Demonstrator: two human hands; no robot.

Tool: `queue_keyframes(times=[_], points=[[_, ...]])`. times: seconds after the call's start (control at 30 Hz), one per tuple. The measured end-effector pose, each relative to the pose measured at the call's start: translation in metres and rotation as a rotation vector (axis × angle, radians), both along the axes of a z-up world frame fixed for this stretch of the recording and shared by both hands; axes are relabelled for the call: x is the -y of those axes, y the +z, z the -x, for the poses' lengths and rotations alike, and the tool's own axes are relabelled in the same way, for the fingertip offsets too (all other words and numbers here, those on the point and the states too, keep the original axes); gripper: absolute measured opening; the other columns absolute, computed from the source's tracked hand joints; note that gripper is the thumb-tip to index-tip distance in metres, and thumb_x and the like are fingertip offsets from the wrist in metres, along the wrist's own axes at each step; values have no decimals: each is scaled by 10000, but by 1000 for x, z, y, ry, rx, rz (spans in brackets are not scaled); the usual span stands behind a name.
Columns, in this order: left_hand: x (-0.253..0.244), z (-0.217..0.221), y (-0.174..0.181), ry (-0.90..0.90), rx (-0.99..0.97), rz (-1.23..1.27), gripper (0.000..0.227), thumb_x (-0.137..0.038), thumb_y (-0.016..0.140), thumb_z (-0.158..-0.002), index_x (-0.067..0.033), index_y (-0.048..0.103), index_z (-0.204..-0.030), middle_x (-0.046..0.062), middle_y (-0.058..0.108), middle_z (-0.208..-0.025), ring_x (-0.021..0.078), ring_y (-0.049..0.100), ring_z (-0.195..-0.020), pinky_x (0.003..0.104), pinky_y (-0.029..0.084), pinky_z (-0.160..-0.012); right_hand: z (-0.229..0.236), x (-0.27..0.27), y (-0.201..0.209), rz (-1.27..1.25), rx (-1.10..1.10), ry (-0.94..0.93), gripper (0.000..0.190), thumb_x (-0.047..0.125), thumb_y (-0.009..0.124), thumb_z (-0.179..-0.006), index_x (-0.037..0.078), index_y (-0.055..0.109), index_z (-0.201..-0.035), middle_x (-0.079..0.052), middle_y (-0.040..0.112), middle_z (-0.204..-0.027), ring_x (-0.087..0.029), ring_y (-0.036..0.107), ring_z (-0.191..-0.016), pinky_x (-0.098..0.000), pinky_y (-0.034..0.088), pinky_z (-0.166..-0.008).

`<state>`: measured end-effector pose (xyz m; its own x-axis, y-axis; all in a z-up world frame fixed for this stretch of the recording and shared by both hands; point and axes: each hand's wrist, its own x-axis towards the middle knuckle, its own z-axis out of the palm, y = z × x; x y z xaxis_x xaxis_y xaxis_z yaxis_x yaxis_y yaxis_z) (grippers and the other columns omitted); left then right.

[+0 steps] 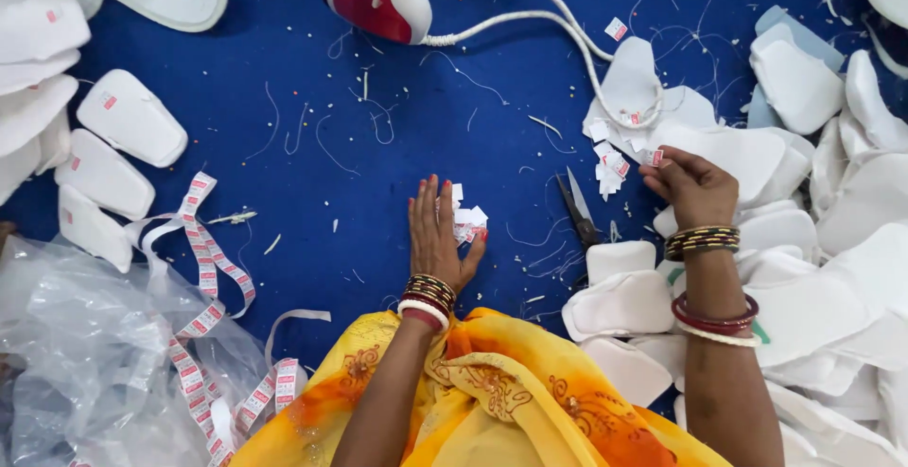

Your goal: The person cuts a long roll of white labels with red text into small rectangular pieces using scissors. They then place these cut labels onto white fabric pieces and use a red iron to press them flat.

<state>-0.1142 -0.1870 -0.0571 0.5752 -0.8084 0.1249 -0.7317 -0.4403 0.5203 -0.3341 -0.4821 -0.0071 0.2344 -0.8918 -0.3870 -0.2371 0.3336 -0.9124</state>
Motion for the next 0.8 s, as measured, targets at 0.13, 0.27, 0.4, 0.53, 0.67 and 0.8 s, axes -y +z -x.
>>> queue_keyframes(times=[0.13,0.27,0.4,0.53,0.67,0.8], points=[[1,1,-2,-2,-69,-8,917,-504,566,-924,-93,167,-1640,212,160,-1704,355,125,-1599,514,100,-1301,-2,1,-1,-40,7,-5,209,-12,640,-967,-76,687,-1161,-169,743,-1039,-215,781,-895,-253,644,-751],[2,2,-4,-5,-38,-74,923,-529,567,-937,-79,163,-1634,205,149,-1703,347,107,-1596,495,95,-1294,-16,-17,20,384,-471,207,166,84,704,-984,-8,760,-1110,-171,740,-1003,-232,732,-763,-313,590,-675],[2,1,-7,-30,-44,-99,926,-529,556,-935,-61,154,-1626,196,144,-1701,333,95,-1590,478,91,-1289,-11,0,-24,987,-638,350,158,152,797,-951,47,803,-1069,-187,727,-1006,-296,724,-790,-403,574,-728],[3,0,-5,-13,-28,-130,917,-519,543,-937,-70,151,-1634,194,147,-1706,327,95,-1599,468,92,-1298,-26,2,-24,974,-739,338,223,211,839,-893,28,807,-1016,-221,717,-976,-327,712,-745,-420,565,-698],[4,0,-2,-13,-57,-137,922,-528,542,-940,-67,140,-1630,188,141,-1704,323,91,-1592,467,95,-1291,3,34,-48,444,-431,214,229,149,782,-959,-10,758,-1122,-152,763,-952,-191,724,-775,-295,546,-672],[6,4,-3,1,-50,-138,913,-546,545,-949,-82,147,-1627,180,137,-1701,321,88,-1590,463,105,-1289,-1,25,0,53,-287,160,229,96,735,-963,6,728,-1173,-66,760,-966,-81,690,-754,-195,499,-592]])
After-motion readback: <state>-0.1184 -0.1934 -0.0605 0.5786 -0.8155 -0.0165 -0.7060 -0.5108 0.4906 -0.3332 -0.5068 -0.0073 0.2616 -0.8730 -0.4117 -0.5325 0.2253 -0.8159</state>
